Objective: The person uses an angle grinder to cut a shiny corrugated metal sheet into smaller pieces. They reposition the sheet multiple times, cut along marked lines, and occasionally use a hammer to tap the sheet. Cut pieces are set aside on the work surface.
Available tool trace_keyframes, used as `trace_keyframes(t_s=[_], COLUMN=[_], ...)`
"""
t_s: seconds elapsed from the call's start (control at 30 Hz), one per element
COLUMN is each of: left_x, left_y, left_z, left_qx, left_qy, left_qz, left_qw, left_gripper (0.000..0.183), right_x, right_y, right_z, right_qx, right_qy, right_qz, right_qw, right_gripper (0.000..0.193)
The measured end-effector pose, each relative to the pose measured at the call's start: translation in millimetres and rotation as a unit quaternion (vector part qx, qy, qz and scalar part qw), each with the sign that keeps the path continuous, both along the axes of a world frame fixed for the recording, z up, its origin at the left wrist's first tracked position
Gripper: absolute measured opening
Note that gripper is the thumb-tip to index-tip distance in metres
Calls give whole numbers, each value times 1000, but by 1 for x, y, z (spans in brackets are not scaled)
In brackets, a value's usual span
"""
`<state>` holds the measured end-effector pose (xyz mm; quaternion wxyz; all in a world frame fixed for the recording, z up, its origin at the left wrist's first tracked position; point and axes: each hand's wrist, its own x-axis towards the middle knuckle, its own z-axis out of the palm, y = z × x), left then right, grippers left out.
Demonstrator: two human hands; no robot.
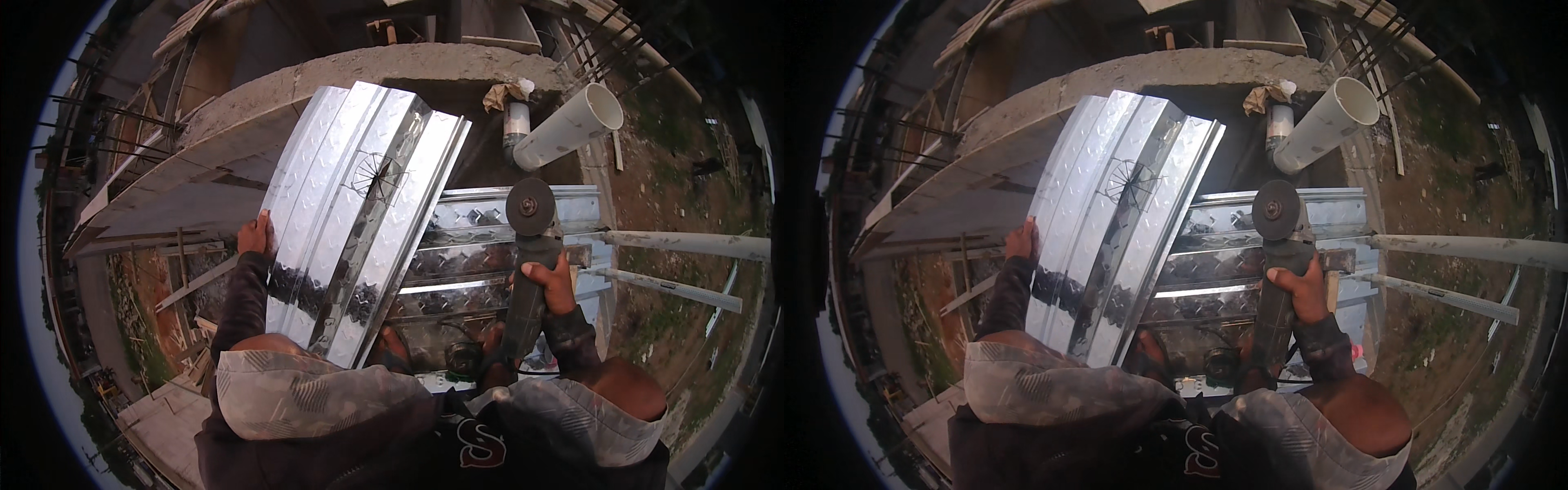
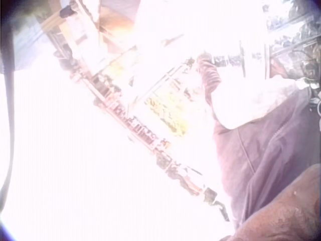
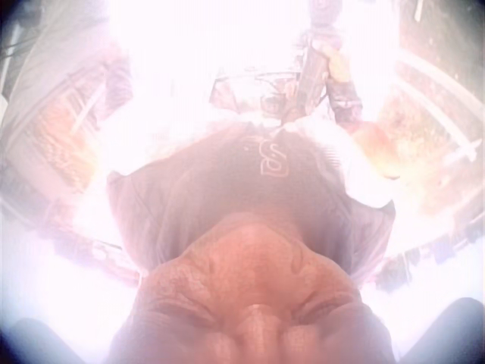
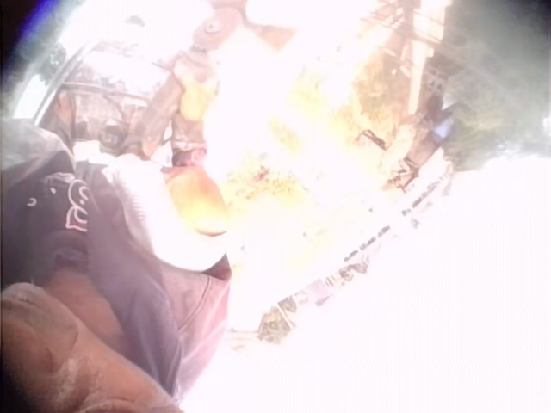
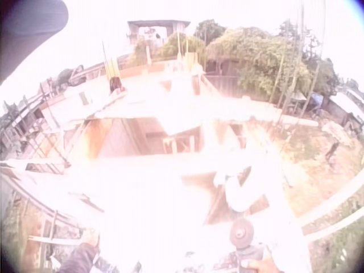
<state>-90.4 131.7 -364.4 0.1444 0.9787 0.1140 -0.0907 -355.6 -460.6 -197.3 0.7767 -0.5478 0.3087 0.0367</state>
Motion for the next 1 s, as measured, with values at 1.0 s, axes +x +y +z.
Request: trace_keyframes(t_s=[1.0], left_x=[15], left_y=[-49], left_z=[-22], left_qx=[10], left_qy=[15], left_qz=[39], left_qw=[999], left_gripper=[82], right_x=[-7], right_y=[6], right_z=[-2], right_qx=[-1], right_qy=[41], right_qz=[-3], right_qw=[999], right_gripper=[51])
